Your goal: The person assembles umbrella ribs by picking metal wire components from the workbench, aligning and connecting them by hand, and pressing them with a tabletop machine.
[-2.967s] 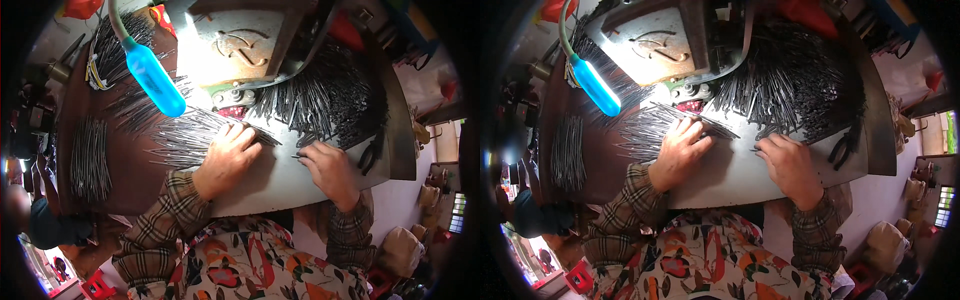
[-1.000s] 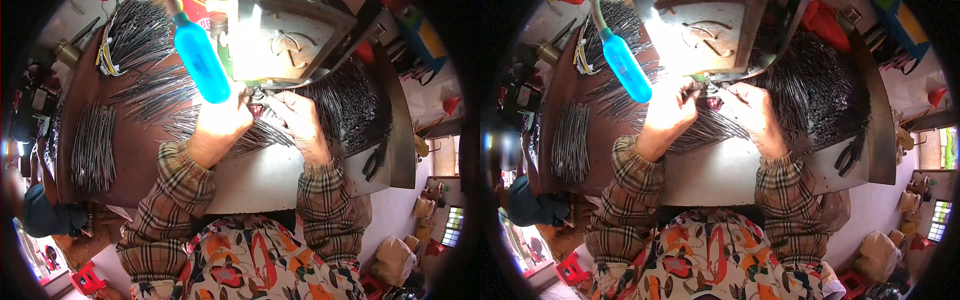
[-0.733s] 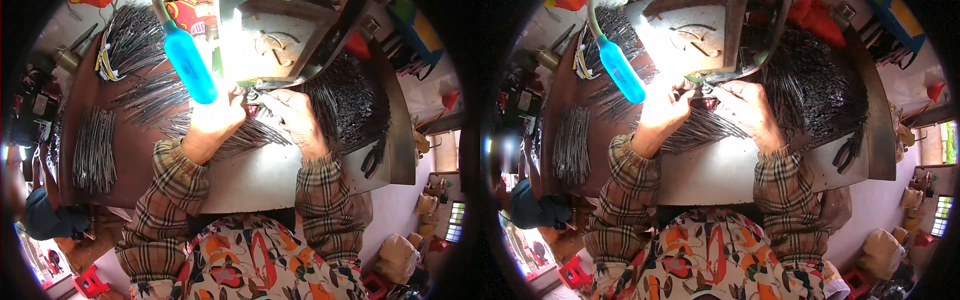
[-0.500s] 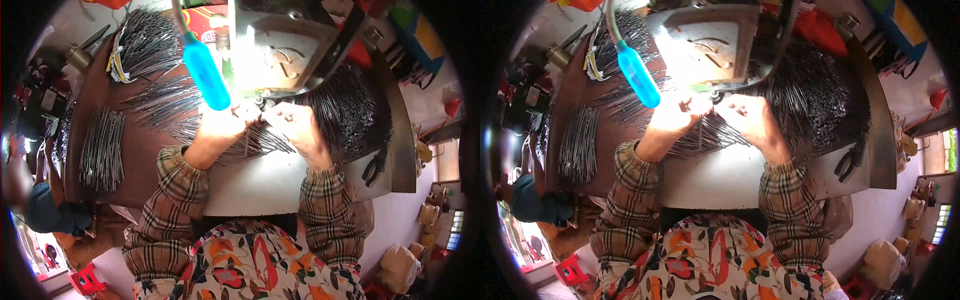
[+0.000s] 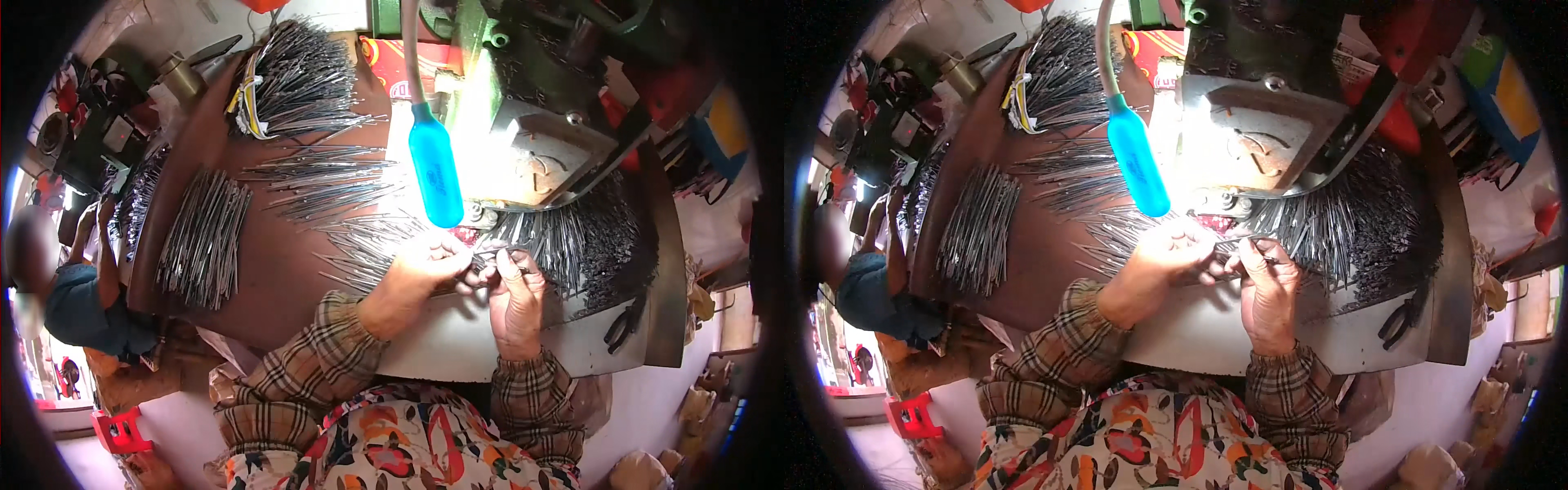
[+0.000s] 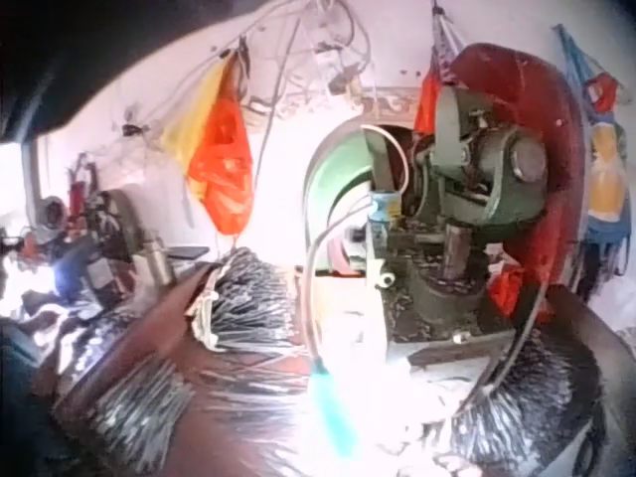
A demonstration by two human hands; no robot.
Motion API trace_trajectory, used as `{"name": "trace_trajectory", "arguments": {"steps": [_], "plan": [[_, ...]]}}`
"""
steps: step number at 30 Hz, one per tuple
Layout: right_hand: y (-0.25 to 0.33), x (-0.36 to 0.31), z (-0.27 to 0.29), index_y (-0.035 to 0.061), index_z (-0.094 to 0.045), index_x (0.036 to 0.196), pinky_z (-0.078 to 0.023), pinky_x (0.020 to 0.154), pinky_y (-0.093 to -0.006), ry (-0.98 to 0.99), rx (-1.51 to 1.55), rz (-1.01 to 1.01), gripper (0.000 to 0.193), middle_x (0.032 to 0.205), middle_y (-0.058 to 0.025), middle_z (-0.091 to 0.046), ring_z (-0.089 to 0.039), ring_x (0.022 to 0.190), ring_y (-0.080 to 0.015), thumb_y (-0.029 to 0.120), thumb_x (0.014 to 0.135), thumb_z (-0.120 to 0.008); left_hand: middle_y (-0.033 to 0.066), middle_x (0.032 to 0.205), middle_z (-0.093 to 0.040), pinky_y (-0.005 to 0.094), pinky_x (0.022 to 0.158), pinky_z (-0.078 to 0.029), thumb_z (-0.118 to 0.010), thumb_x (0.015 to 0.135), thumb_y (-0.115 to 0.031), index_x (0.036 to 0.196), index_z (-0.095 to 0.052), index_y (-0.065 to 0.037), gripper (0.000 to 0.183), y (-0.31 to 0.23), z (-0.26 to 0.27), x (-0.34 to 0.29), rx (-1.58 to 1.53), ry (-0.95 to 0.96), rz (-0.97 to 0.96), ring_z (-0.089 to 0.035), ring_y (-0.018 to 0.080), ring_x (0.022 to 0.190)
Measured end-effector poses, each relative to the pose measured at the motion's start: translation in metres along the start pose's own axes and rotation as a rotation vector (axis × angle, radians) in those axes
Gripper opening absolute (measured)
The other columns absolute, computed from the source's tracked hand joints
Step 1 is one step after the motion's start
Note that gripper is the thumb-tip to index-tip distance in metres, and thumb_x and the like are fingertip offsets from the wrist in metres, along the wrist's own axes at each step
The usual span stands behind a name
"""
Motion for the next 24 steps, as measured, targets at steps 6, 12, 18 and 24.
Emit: {"name": "trace_trajectory", "arguments": {"steps": [6,12,18,24], "plan": [[0.013,0.004,0.021,0.0055,-0.060,0.090,-0.048,0.056,-0.0241,-0.145,-0.191,-0.043,0.005,0.080,-0.0046,-0.063,-0.056,0.061,-0.0100,0.002,0.092,-0.058,0.0112,0.083,-0.069,0.0302,0.067,-0.051,-0.076,0.076,-0.011,0.096,-0.069,0.001,0.024,-0.076,0.056,0.011,1.216,-0.237,-0.543,-0.063,0.0129,0.072],[0.011,0.006,0.017,0.0077,-0.055,0.085,-0.044,0.053,-0.0235,-0.078,-0.237,-0.117,0.009,0.077,-0.0025,-0.061,-0.052,0.056,-0.0082,0.004,0.091,-0.060,0.0147,0.093,-0.060,0.0406,0.083,-0.048,-0.069,0.073,-0.010,0.099,-0.073,-0.008,0.026,-0.097,0.100,0.069,1.817,-0.355,-0.765,-0.057,0.0325,0.097],[0.008,0.005,0.014,0.0074,-0.056,0.087,-0.043,0.051,-0.0230,-0.065,-0.279,-0.133,0.008,0.077,-0.0026,-0.062,-0.051,0.055,-0.0074,0.004,0.092,-0.061,0.0138,0.094,-0.058,0.0430,0.078,-0.048,-0.066,0.066,-0.006,0.091,-0.070,-0.005,0.025,-0.092,0.107,0.077,1.766,-0.323,-1.016,-0.055,0.0327,0.092],[0.007,0.001,0.008,0.0048,-0.057,0.096,-0.039,0.047,-0.0198,0.020,-0.286,-0.206,0.004,0.078,-0.0047,-0.062,-0.048,0.053,-0.0053,0.008,0.095,-0.059,0.0126,0.089,-0.062,0.0450,0.085,-0.048,-0.064,0.065,0.001,0.086,-0.062,-0.001,0.020,-0.079,0.068,0.052,1.521,0.057,-1.417,-0.060,0.0335,0.085]]}}
Point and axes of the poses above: each hand's wrist, its own x-axis towards the middle knuckle, its own z-axis out of the back of the hand, y = z × x, the point moved 1 cm from there along x, towards the middle knuckle
